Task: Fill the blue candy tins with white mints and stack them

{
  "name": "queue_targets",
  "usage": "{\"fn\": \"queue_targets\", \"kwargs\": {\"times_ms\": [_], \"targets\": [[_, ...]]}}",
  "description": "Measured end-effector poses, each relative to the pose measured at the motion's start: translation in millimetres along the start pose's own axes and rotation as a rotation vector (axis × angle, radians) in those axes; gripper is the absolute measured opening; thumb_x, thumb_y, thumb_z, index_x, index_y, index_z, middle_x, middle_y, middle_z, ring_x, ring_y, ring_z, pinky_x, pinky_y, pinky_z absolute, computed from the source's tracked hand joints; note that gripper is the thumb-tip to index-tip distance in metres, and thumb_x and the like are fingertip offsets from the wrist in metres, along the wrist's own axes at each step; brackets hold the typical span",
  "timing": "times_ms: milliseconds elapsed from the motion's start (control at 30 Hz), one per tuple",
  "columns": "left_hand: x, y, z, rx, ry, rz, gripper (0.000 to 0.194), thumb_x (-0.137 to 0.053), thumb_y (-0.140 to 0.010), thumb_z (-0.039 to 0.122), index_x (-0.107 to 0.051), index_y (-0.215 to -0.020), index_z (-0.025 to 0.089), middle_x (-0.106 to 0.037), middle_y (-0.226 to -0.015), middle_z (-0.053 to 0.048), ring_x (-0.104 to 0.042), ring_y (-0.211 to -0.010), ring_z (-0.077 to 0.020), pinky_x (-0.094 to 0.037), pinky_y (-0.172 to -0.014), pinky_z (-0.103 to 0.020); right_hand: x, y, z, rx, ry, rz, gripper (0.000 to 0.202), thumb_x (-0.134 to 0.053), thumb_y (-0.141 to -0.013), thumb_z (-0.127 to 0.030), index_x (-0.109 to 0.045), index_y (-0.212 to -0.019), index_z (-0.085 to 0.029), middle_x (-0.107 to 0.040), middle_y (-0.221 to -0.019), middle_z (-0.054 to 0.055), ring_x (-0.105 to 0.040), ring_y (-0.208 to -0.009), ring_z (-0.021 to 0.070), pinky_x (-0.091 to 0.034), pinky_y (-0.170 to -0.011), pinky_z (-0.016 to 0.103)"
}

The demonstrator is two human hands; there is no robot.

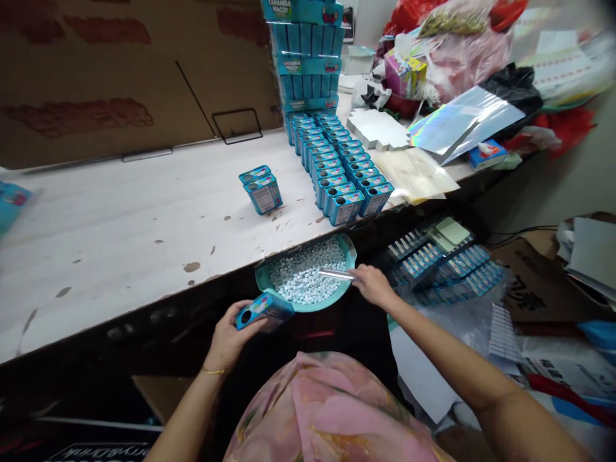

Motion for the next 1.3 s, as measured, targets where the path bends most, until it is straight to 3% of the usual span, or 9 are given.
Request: {"fn": "queue_targets", "kwargs": {"times_ms": [67,133,233,333,533,733,967,1100,1300], "targets": [[8.7,-13.9,1.2,0.007,0.031,0.083,0.05,-0.07,-0.05,0.04,-0.055,-0.092,0.017,-0.058,-0.073,0.001,-0.054,-0.065,-0.0139,-0.044,-0.065,-0.026,10.0,-14.7,14.5,-0.01,0.246,-0.005,0.027,-0.044,-0.077,-0.018,-0.061,-0.097,-0.021,-0.056,-0.091,0.008,-0.048,-0.085,0.0201,-0.031,-0.073,0.03],[7.5,-26.4,5.0,-0.01,0.023,0.116,0.051,-0.07,-0.05,0.041,-0.055,-0.092,0.017,-0.058,-0.075,0.0,-0.053,-0.067,-0.0139,-0.044,-0.065,-0.026,-1.4,-32.6,13.6,-0.003,0.323,-0.056,0.025,-0.041,-0.078,-0.016,-0.061,-0.092,-0.019,-0.057,-0.091,0.01,-0.048,-0.088,0.0207,-0.031,-0.075,0.032],[-2.5,-41.6,7.5,-0.029,-0.001,0.132,0.049,-0.069,-0.052,0.041,-0.055,-0.093,0.018,-0.057,-0.078,0.0,-0.053,-0.07,-0.0137,-0.044,-0.066,-0.026,-41.8,-58.4,-2.5,0.001,0.263,-0.15,0.023,-0.041,-0.077,-0.014,-0.061,-0.089,-0.016,-0.058,-0.093,0.01,-0.049,-0.09,0.0197,-0.032,-0.076,0.031],[-13.1,-52.2,1.7,-0.037,0.017,0.122,0.049,-0.067,-0.054,0.041,-0.052,-0.094,0.019,-0.056,-0.079,0.0,-0.053,-0.071,-0.0138,-0.044,-0.069,-0.026,-74.8,-76.4,-13.5,-0.016,0.201,-0.163,0.022,-0.043,-0.076,-0.015,-0.06,-0.09,-0.014,-0.058,-0.096,0.01,-0.05,-0.092,0.0197,-0.033,-0.077,0.03],[-14.1,-56.3,-13.8,-0.022,0.054,0.118,0.052,-0.065,-0.057,0.04,-0.047,-0.1,0.017,-0.056,-0.086,-0.002,-0.054,-0.077,-0.0146,-0.043,-0.074,-0.028,-89.4,-89.5,-1.3,0.005,0.016,-0.199,0.028,-0.051,-0.074,-0.022,-0.059,-0.101,-0.018,-0.057,-0.105,0.005,-0.051,-0.096,0.0195,-0.037,-0.08,0.028],[-7.7,-53.2,-9.7,-0.047,-0.005,0.112,0.052,-0.065,-0.056,0.039,-0.05,-0.1,0.017,-0.058,-0.085,-0.002,-0.055,-0.077,-0.0154,-0.044,-0.075,-0.031,-75.7,-88.6,-1.1,0.052,-0.184,-0.215,0.037,-0.056,-0.071,-0.016,-0.057,-0.108,-0.016,-0.059,-0.101,0.004,-0.053,-0.092,0.0158,-0.039,-0.081,0.024],[-28.7,-57.1,22.7,-0.192,-0.19,0.023,0.044,-0.06,-0.061,0.038,-0.051,-0.098,0.016,-0.059,-0.086,-0.002,-0.055,-0.077,-0.0156,-0.043,-0.074,-0.028,-14.1,-76.1,-26.5,0.209,-0.414,-0.186,0.035,-0.056,-0.067,-0.012,-0.061,-0.102,-0.014,-0.058,-0.09,0.005,-0.053,-0.087,0.0159,-0.038,-0.081,0.028],[-46.1,-60.5,45.2,-0.201,-0.441,-0.037,0.039,-0.057,-0.064,0.032,-0.051,-0.1,0.018,-0.061,-0.085,-0.003,-0.056,-0.076,-0.0168,-0.042,-0.069,-0.027,11.1,-75.4,-56.4,0.3,-0.307,-0.228,0.035,-0.057,-0.069,-0.014,-0.06,-0.103,-0.015,-0.058,-0.087,0.004,-0.053,-0.082,0.0147,-0.039,-0.075,0.026],[-60.4,-63.8,64.8,-0.167,-0.693,-0.082,0.041,-0.054,-0.065,0.027,-0.049,-0.105,0.019,-0.063,-0.086,-0.005,-0.058,-0.078,-0.0203,-0.041,-0.067,-0.027,24.5,-74.4,-95.3,0.382,0.113,-0.29,0.033,-0.056,-0.071,-0.022,-0.06,-0.104,-0.021,-0.061,-0.094,0.005,-0.054,-0.087,0.0172,-0.038,-0.074,0.024]]}}
Point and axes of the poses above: each hand's wrist, its own y-axis away from the middle knuckle, its own x-axis out of the back of the hand, z = x × y, the point moved 8 cm from there along -y, towards the middle knuckle
